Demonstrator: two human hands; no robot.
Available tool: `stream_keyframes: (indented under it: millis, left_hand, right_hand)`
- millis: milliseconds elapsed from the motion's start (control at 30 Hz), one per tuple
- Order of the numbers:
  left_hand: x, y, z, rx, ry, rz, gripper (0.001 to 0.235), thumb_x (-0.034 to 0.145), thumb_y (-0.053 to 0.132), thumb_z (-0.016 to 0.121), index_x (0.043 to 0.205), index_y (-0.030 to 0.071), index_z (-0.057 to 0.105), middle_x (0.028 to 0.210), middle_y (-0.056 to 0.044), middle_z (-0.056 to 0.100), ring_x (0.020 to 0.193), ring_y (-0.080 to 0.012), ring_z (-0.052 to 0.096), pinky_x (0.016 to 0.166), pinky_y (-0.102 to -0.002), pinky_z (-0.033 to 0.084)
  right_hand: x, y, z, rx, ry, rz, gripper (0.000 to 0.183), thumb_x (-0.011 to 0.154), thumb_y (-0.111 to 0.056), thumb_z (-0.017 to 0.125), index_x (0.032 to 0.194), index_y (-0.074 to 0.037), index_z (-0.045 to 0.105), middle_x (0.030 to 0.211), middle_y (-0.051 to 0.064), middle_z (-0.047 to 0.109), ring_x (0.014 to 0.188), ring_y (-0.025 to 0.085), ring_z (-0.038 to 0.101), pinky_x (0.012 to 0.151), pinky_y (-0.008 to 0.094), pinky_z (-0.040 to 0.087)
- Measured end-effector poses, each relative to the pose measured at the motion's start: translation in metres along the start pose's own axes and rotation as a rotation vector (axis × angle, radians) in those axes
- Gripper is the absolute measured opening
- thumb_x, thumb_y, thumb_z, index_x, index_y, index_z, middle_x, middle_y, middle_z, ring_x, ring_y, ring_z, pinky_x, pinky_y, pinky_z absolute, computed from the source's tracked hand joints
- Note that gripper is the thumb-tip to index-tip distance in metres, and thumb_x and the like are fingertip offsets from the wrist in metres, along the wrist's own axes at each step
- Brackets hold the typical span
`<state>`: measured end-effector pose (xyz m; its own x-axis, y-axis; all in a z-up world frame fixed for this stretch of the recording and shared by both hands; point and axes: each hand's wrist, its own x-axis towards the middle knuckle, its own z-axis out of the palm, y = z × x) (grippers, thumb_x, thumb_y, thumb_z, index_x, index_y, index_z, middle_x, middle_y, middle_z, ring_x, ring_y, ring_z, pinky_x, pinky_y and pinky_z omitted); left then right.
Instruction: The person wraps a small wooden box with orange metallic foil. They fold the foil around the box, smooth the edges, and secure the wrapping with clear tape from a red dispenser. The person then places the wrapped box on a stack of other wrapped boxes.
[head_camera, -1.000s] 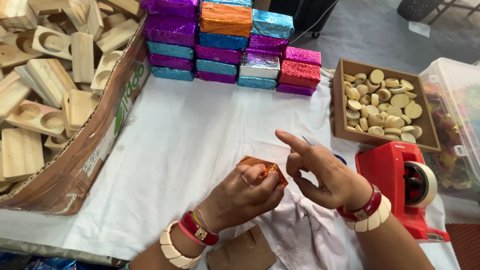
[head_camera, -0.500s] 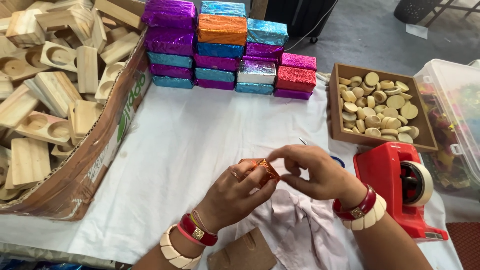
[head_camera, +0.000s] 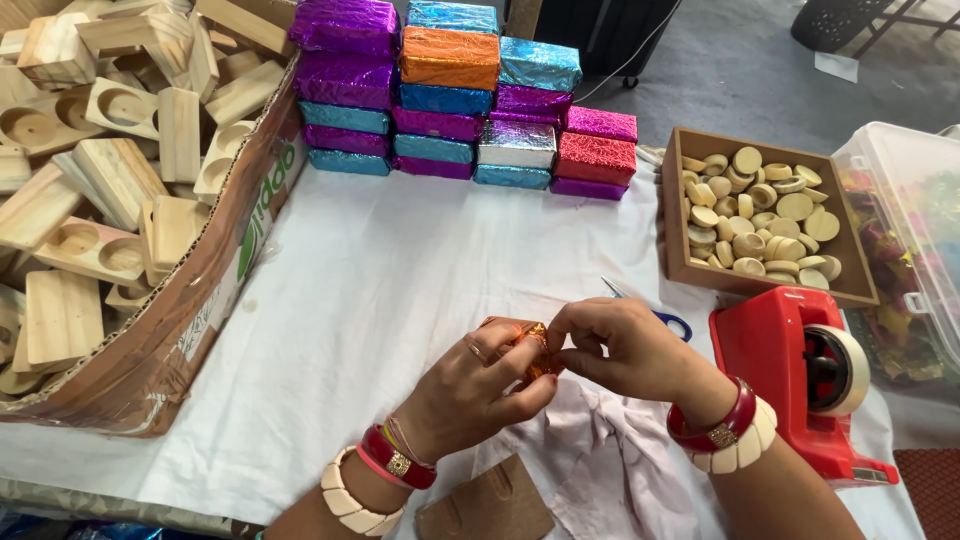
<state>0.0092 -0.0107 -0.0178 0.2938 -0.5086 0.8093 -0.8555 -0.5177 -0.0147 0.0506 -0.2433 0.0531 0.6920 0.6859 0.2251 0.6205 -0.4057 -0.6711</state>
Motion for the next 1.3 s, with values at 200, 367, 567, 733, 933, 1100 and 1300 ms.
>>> stream_keyframes:
  millis: [200,367,567,733,933,1100,1300]
  left_hand:
    - [-0.004,-0.002,0.001,-0.031,0.009,-0.03,0.038,0.097,0.011,0.077,0.123,0.018,0.05,0.131,-0.006,0.055,0.125,-0.028,0.053,0.092,-0.038,0.062]
    - [-0.001,-0.002,0.001,-0.071,0.018,0.006,0.043,0.097,0.01,0.079,0.127,0.019,0.049,0.127,-0.005,0.056,0.123,-0.0257,0.052,0.093,-0.038,0.063]
    - [-0.003,-0.002,0.001,-0.058,0.016,0.031,0.046,0.096,0.01,0.08,0.129,0.02,0.049,0.125,-0.004,0.057,0.123,-0.0251,0.053,0.092,-0.037,0.064]
    - [-0.002,-0.003,0.0,-0.072,0.007,0.06,0.048,0.095,0.011,0.082,0.128,0.021,0.049,0.123,-0.003,0.058,0.123,-0.0244,0.054,0.091,-0.037,0.064]
    - [-0.002,-0.002,-0.003,-0.085,-0.018,0.087,0.047,0.095,0.013,0.083,0.126,0.02,0.048,0.124,-0.003,0.058,0.123,-0.0238,0.055,0.093,-0.038,0.064]
    - [0.005,0.004,-0.009,-0.165,-0.082,0.082,0.048,0.092,0.017,0.082,0.127,0.02,0.05,0.121,-0.003,0.06,0.118,-0.0248,0.056,0.094,-0.042,0.059]
    - [0.01,0.015,-0.008,-0.404,0.014,-0.127,0.066,0.09,0.029,0.083,0.136,0.01,0.038,0.135,-0.014,0.051,0.125,-0.0332,0.056,0.104,-0.048,0.053]
  right_hand:
    - [-0.004,0.002,0.0,0.019,0.003,0.037,0.012,0.079,-0.006,0.077,0.089,-0.008,0.071,0.063,0.002,0.057,0.054,0.011,0.053,0.05,0.028,0.043]
    - [0.0,0.002,0.004,0.056,0.013,0.0,0.013,0.078,-0.006,0.076,0.089,-0.008,0.071,0.068,-0.001,0.065,0.053,0.009,0.055,0.048,0.025,0.045]
    - [0.0,0.007,0.006,0.019,0.002,-0.02,0.012,0.078,-0.007,0.077,0.088,-0.009,0.071,0.068,-0.001,0.066,0.053,0.01,0.056,0.049,0.026,0.045]
    - [0.002,-0.001,0.005,0.045,-0.043,0.085,0.012,0.078,-0.008,0.078,0.085,-0.008,0.068,0.065,-0.001,0.062,0.053,0.01,0.055,0.048,0.028,0.045]
    - [0.002,0.004,0.003,0.068,-0.027,0.186,0.036,0.075,-0.015,0.085,0.08,-0.005,0.051,0.064,0.001,0.049,0.059,0.014,0.046,0.052,0.031,0.043]
    - [0.004,0.007,-0.002,0.094,-0.092,0.208,0.039,0.07,-0.021,0.087,0.086,-0.005,0.054,0.069,0.001,0.05,0.063,0.013,0.047,0.054,0.03,0.043]
    - [0.006,0.012,-0.001,0.184,-0.169,0.358,0.034,0.071,-0.024,0.084,0.092,-0.006,0.063,0.063,0.0,0.049,0.059,0.011,0.047,0.051,0.03,0.04]
